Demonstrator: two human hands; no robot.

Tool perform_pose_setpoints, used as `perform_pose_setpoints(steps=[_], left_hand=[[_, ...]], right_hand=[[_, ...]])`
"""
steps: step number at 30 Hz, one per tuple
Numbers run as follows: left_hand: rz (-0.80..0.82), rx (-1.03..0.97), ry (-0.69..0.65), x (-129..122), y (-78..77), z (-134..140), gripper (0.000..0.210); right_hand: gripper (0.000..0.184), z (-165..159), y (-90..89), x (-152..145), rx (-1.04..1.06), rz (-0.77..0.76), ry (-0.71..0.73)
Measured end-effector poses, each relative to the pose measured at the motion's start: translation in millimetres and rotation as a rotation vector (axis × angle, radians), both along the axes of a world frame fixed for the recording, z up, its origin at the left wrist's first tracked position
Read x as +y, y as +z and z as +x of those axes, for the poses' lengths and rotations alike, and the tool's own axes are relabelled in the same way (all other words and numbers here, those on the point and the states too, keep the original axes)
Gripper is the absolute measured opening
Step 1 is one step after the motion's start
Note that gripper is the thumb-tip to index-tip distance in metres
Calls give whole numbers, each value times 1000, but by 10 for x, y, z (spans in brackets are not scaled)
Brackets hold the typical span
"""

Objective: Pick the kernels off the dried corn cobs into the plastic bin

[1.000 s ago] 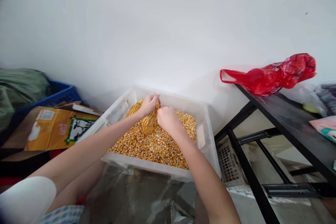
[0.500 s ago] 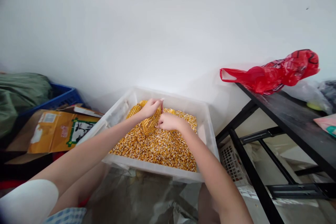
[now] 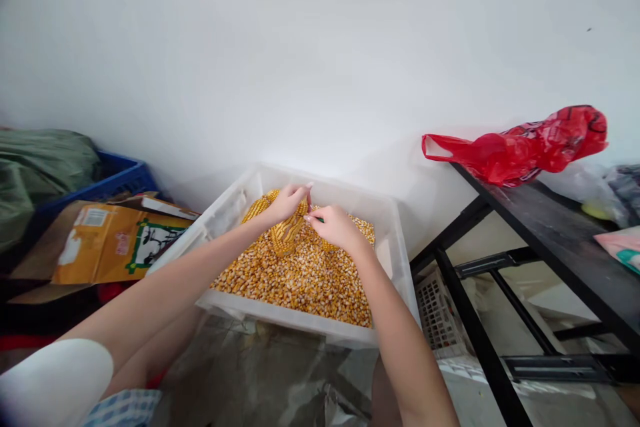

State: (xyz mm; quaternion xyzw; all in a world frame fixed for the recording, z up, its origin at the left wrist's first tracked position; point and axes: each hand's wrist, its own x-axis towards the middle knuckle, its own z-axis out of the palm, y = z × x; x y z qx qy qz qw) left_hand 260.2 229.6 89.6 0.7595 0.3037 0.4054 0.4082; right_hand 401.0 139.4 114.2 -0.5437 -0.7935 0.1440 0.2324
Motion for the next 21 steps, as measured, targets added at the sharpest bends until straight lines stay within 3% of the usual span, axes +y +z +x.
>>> perform_pose_setpoints(steps=[12,21], left_hand=[[104,51,111,-32,-48,45,56],[182,128,108,-118,-53,98,55]], right_hand=[[29,-57,-17,-12,-198,97,-38],[29,95,77,39,-115,-72,72]])
